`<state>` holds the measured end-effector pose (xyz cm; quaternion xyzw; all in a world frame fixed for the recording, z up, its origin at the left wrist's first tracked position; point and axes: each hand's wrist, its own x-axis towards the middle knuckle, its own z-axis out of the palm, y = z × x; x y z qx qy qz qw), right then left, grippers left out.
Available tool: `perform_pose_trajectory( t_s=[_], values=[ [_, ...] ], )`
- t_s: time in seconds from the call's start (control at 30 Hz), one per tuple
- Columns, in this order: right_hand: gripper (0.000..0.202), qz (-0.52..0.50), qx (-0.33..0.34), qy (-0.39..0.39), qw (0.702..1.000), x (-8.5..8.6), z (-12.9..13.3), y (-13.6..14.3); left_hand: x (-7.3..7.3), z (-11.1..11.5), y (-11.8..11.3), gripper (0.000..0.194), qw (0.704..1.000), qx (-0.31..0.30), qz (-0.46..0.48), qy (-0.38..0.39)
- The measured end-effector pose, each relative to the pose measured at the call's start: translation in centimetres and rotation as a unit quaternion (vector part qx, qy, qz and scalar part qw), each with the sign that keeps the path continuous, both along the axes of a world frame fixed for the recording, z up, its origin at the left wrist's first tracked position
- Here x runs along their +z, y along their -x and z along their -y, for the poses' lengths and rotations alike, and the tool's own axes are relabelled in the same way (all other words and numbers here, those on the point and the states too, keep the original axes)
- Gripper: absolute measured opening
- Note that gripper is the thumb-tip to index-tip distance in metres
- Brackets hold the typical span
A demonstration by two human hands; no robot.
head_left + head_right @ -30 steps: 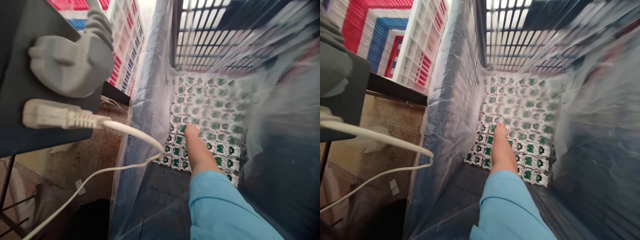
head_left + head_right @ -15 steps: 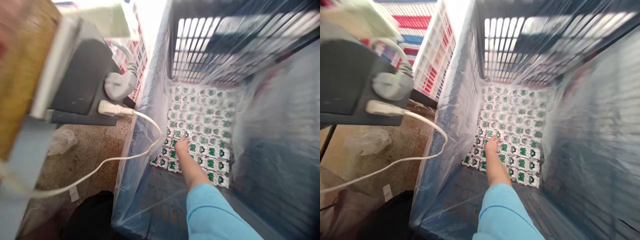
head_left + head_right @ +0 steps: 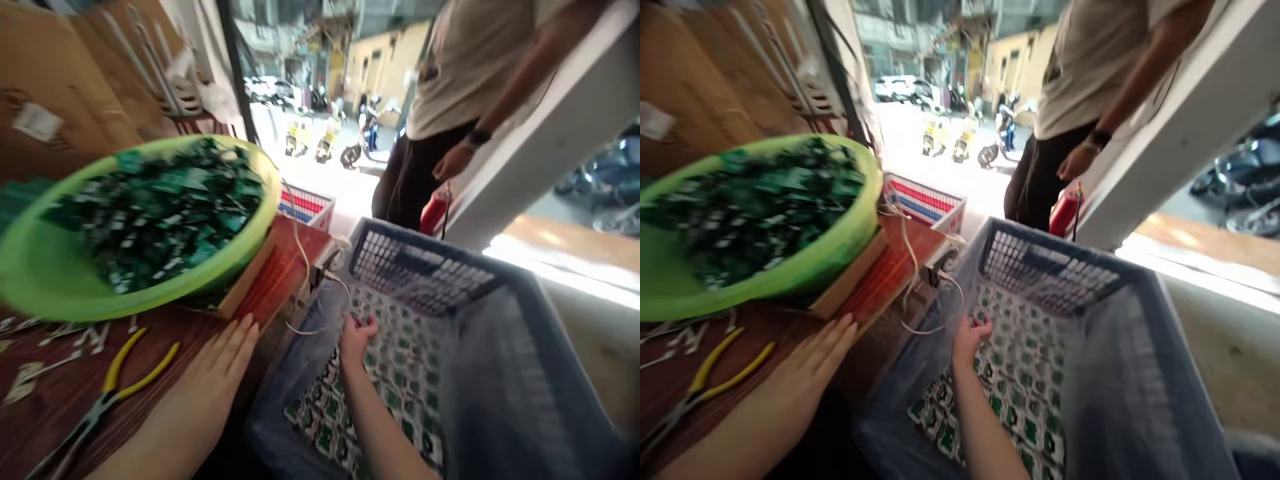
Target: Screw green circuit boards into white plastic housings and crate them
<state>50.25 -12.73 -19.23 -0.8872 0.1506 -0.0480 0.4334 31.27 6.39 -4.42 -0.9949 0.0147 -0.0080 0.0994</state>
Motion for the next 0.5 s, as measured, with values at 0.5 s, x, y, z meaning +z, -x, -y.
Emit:
perform_pose_trajectory(
  t_s=[0.5],
  values=[
    [0.029,0.316,0.387,0.290,0.816,31.4,-16.1,2.7,0.4,-0.2,10.0,0.034,0.987,0.041,0.055,0.148]
  ],
)
